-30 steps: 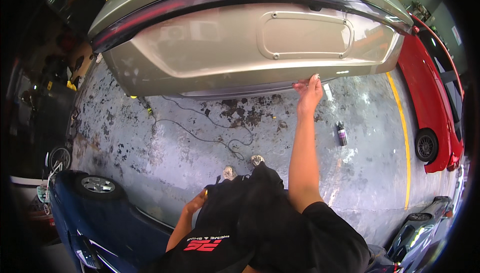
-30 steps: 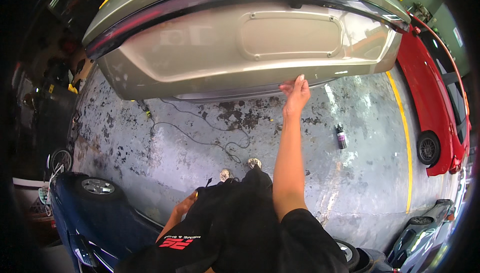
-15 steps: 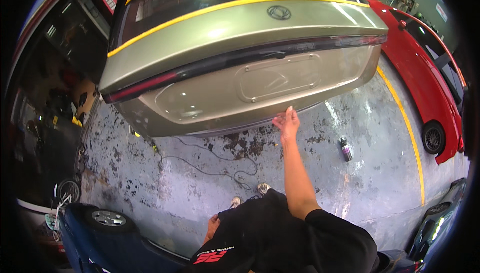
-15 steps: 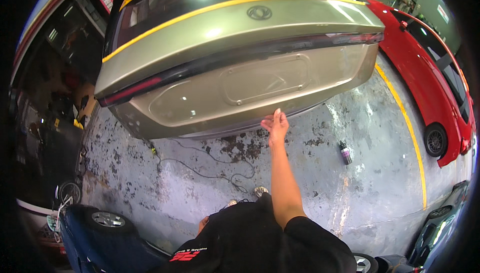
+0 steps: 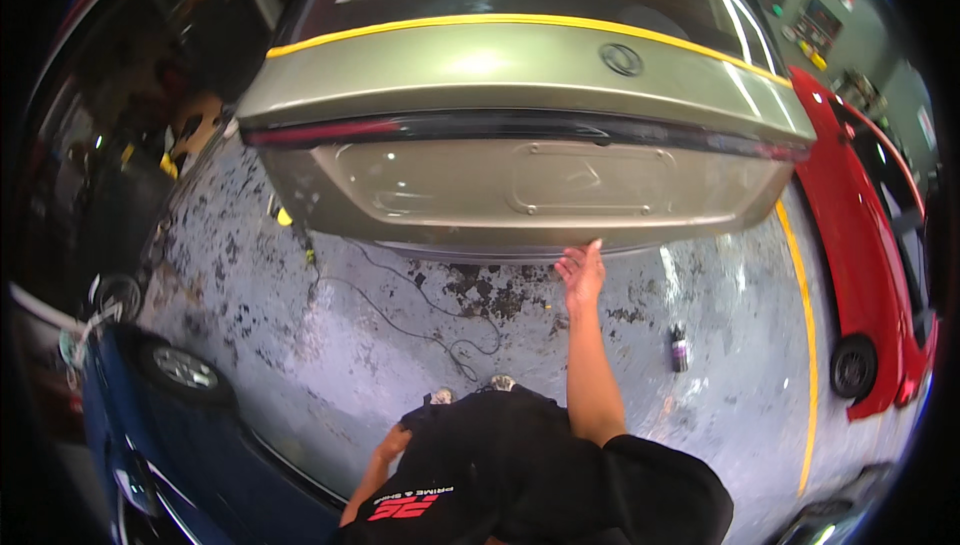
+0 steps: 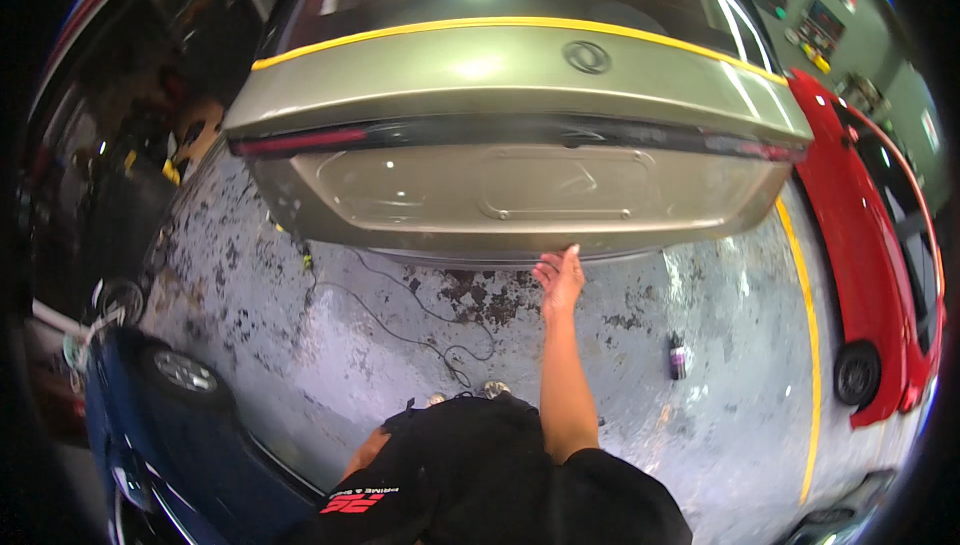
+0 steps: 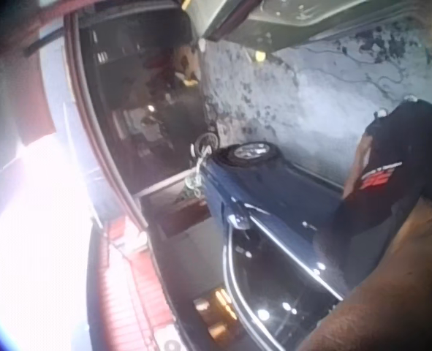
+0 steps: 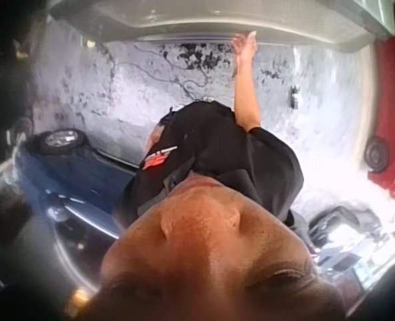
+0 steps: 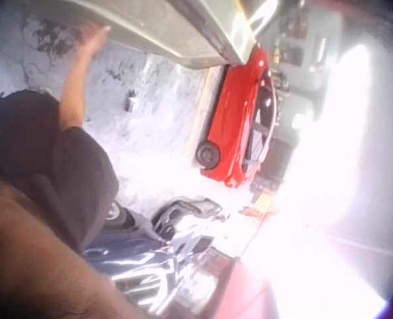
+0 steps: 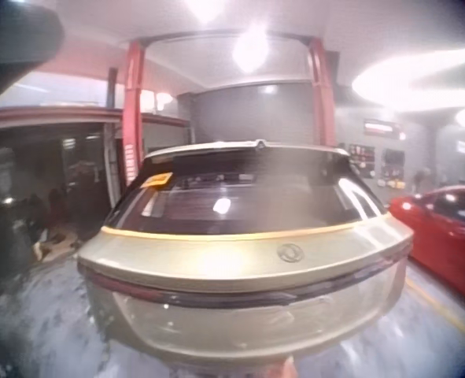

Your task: The person uses a rotary polisher with a yellow pad to buff the rear trunk lid of a beige car in a garage. The person opens the trunk to access the underside, then continues polishing the exterior surface.

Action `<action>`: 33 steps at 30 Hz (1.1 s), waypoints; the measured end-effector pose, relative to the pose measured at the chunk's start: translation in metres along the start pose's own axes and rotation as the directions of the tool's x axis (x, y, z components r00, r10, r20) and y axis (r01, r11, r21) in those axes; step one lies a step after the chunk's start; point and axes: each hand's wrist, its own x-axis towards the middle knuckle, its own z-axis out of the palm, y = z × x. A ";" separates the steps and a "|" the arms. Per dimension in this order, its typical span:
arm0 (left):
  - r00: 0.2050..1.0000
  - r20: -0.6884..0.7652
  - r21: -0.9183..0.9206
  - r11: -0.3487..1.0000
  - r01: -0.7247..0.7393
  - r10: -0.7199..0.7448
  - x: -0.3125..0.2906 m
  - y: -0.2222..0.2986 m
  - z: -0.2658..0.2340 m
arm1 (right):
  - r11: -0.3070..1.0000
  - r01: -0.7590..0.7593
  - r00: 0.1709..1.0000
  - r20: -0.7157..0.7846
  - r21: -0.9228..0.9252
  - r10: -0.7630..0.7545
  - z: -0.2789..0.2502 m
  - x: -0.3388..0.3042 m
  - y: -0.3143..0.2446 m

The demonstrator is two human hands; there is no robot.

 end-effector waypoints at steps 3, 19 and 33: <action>0.967 -0.166 0.553 0.793 0.255 -0.195 -0.011 0.051 0.026 | 0.994 0.075 0.997 -0.021 -0.080 -0.077 0.003 0.001 -0.011; 0.777 -0.542 0.815 0.427 0.392 0.321 0.025 0.024 0.063 | 0.978 -0.155 0.988 0.030 0.140 0.153 -0.005 0.072 0.060; 0.591 -0.678 0.734 0.449 0.510 0.436 -0.050 0.004 0.053 | 0.897 -0.372 0.925 0.171 0.240 0.339 -0.024 0.076 0.086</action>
